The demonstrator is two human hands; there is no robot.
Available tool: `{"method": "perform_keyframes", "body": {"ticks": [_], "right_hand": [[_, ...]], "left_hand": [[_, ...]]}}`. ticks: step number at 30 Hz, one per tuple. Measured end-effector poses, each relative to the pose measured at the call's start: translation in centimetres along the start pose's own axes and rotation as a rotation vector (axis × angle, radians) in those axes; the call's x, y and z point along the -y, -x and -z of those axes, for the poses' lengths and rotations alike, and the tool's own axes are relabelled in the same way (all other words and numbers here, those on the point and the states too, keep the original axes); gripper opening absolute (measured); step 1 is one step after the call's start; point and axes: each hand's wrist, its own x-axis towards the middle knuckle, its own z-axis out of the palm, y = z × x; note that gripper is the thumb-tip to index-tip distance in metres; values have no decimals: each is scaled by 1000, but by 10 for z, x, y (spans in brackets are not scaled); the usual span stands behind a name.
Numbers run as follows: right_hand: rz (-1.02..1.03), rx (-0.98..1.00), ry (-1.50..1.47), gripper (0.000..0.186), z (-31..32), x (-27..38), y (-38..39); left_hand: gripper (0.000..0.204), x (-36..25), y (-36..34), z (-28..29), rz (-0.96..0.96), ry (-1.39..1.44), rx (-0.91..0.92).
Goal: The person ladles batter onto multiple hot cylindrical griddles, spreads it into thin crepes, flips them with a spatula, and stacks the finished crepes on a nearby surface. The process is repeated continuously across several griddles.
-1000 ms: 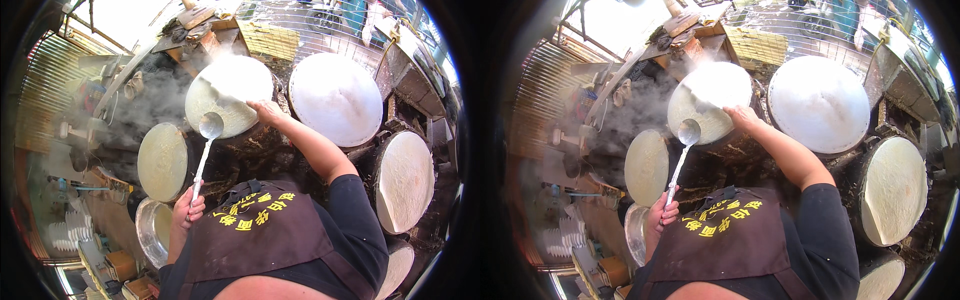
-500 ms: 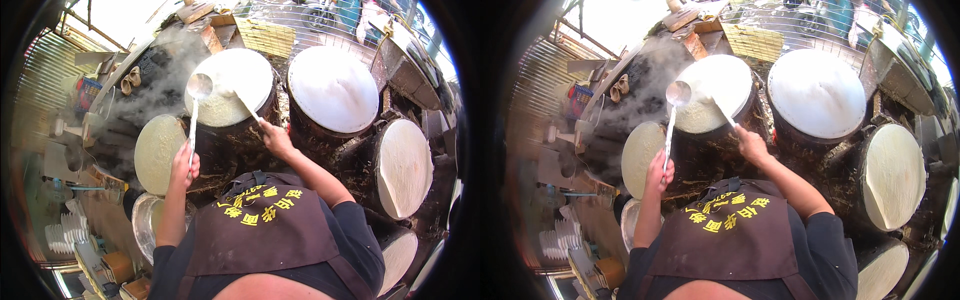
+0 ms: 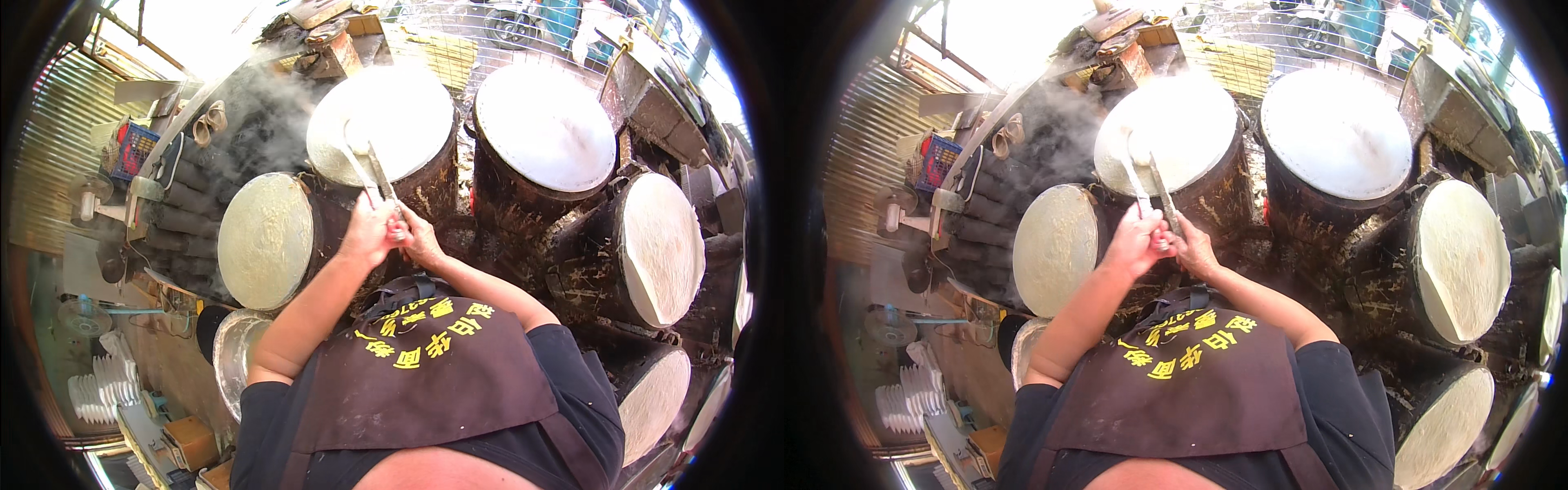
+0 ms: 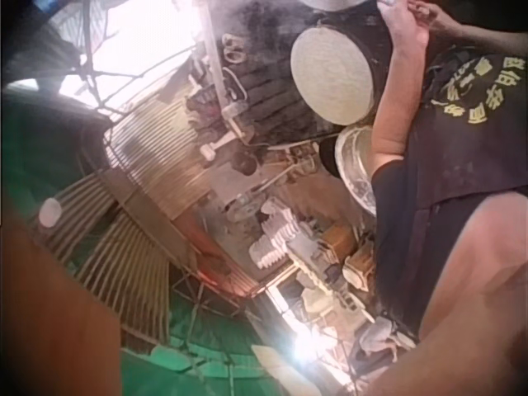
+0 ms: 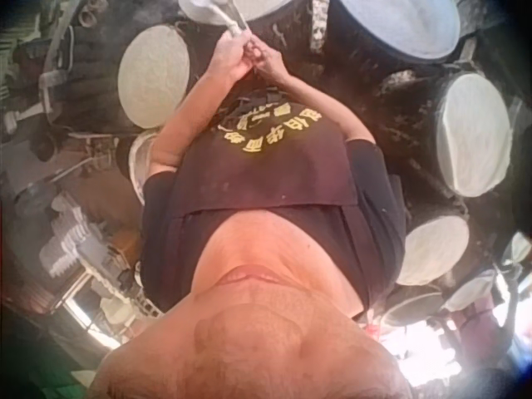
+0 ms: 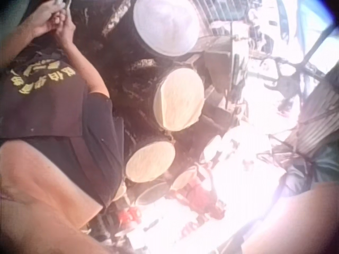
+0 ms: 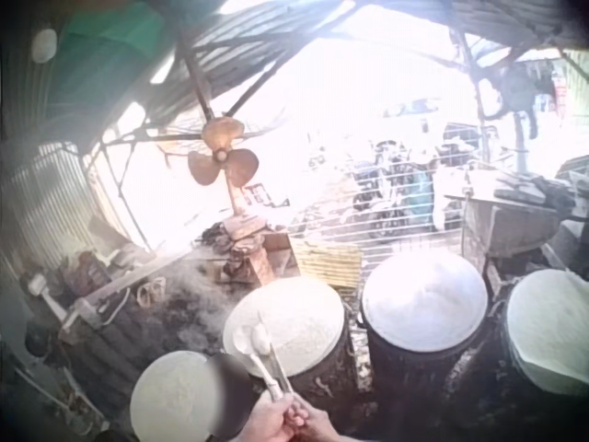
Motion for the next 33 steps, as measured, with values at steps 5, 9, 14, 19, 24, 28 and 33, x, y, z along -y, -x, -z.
{"method": "perform_keyframes", "body": {"ticks": [5,9,14,19,24,28,33], "right_hand": [[468,-109,353,54,4,-9,12],[287,-369,706,53,51,7,-13],[200,-95,1039,56,32,10,17],[299,-67,766,52,23,-6,49],[356,-367,574,56,39,-34,61],[462,-621,541,59,32,12,108],[617,-423,832,57,18,67,152]], "left_hand": [[18,-19,10,58,377,1050,448],[50,-38,107,102,173,1012,554],[39,-35,151,130,185,911,425],[32,-22,154,166,462,1038,487],[47,-19,149,155,470,875,492],[44,-18,116,136,634,755,561],[37,-4,87,111,839,598,623]]}}
